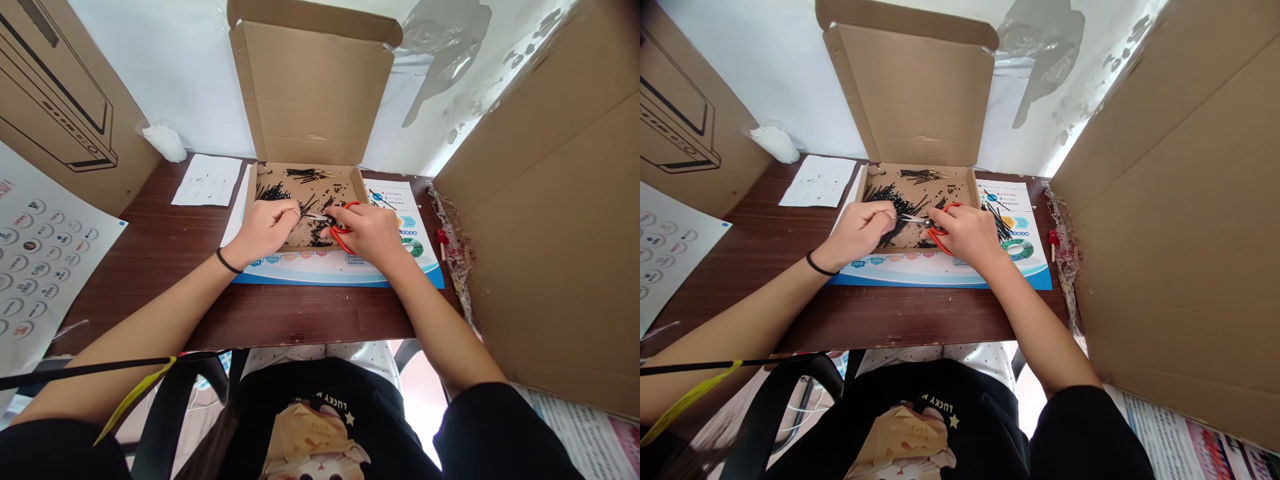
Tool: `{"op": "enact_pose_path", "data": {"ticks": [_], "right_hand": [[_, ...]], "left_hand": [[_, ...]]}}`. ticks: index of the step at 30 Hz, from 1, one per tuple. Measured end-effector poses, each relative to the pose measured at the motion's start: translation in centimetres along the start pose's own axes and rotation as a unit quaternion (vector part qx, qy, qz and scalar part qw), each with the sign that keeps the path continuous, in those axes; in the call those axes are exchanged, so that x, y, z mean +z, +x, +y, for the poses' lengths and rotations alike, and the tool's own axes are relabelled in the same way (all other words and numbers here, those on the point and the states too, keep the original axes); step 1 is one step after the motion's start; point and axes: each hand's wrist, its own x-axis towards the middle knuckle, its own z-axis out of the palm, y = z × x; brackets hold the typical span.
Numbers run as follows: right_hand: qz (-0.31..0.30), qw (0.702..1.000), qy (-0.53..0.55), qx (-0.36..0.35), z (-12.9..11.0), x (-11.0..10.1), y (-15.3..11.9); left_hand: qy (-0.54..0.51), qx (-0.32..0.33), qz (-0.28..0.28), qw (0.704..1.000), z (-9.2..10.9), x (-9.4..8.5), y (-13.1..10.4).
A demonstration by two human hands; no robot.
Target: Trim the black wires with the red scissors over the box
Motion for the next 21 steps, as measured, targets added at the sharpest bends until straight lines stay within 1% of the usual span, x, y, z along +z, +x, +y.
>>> {"op": "enact_pose_path", "data": {"ticks": [7,11,16,21], "right_hand": [[-0.023,0.999,-0.032,-0.018,-0.15,0.03,0.05],[-0.015,0.999,-0.041,-0.031,-0.16,0.01,0.05],[-0.027,0.998,-0.042,-0.026,-0.22,-0.04,0.09],[-0.038,0.998,-0.05,-0.024,-0.39,-0.23,0.2]], "left_hand": [[0.016,0.019,-0.021,0.999,0.18,0.02,-0.05],[0.016,0.023,-0.029,0.999,0.07,0.03,-0.06],[0.006,0.018,-0.037,0.999,0.07,0.04,-0.08],[-0.017,0.0,-0.036,0.999,0.12,0.21,-0.16]]}}
